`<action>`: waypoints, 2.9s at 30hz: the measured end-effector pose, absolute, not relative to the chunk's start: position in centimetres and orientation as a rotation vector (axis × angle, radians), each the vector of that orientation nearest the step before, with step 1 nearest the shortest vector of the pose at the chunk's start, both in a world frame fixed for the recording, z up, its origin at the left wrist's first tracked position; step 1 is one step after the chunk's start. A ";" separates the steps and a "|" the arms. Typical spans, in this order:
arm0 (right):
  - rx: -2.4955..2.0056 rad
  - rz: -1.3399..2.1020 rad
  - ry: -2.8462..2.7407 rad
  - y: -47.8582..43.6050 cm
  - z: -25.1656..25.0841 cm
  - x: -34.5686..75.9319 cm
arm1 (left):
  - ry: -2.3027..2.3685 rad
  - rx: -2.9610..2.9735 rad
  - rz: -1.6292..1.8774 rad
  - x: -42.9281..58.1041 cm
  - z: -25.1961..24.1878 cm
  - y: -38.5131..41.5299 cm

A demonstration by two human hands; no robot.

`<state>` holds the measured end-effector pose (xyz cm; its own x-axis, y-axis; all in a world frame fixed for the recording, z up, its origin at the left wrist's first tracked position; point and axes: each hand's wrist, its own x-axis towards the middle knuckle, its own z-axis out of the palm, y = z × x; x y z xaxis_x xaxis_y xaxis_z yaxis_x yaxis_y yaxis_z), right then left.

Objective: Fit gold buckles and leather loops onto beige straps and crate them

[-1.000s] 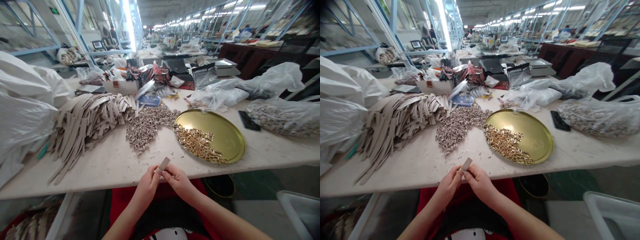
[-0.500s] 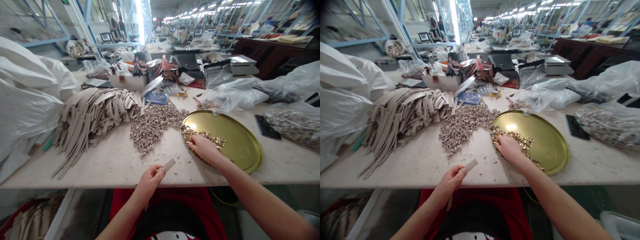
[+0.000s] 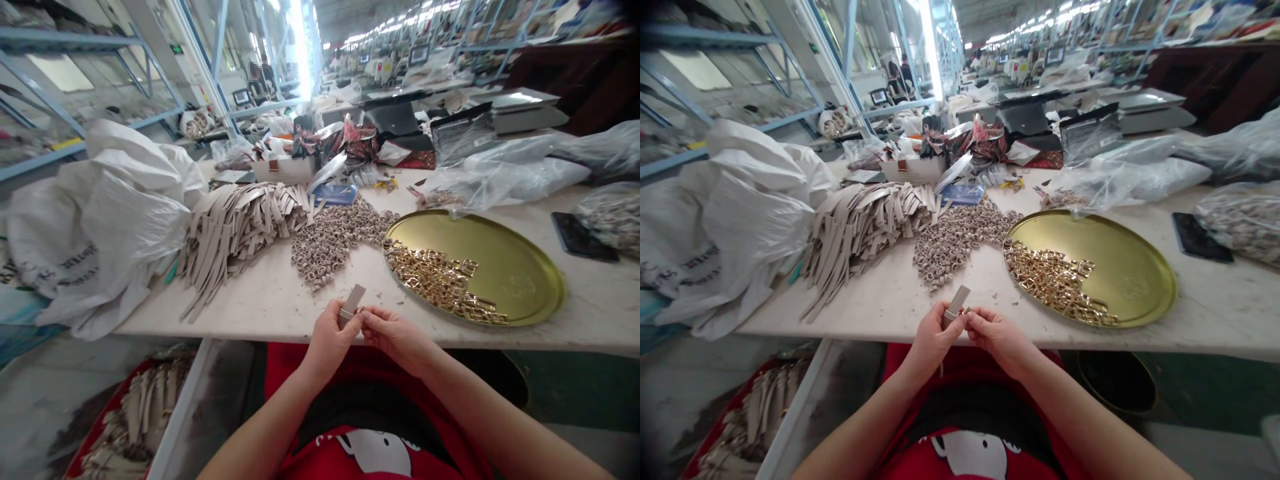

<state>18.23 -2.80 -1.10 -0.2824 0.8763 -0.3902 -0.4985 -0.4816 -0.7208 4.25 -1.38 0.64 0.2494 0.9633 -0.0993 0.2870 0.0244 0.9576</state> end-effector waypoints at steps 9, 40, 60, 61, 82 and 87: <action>-0.798 2.124 -0.428 -5.3 -3.1 17.2 | 1.294 1.810 0.589 2.1 1.4 -2.5; -1.176 1.554 -0.544 -1.9 -4.2 16.8 | 1.345 1.746 0.507 3.3 -1.0 -1.0; -1.188 1.475 -0.768 -5.5 -2.1 16.5 | 1.126 1.402 0.568 2.9 -0.1 -3.7; -1.177 1.495 -0.753 -5.6 -2.0 16.6 | 1.121 1.374 0.570 2.8 -0.1 -3.8; -1.231 1.507 -1.291 -5.9 -1.8 17.3 | 1.158 1.402 0.563 1.2 -0.4 -4.7; -1.173 1.599 -1.521 -1.1 -1.6 18.0 | 1.108 1.250 0.646 0.8 -1.1 -1.9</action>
<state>17.96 -1.11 -1.57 -0.4043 0.8975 -0.1761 0.1311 -0.1336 -0.9823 0.82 -1.89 -1.15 0.3748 0.8782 -0.2971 0.1740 0.2481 0.9530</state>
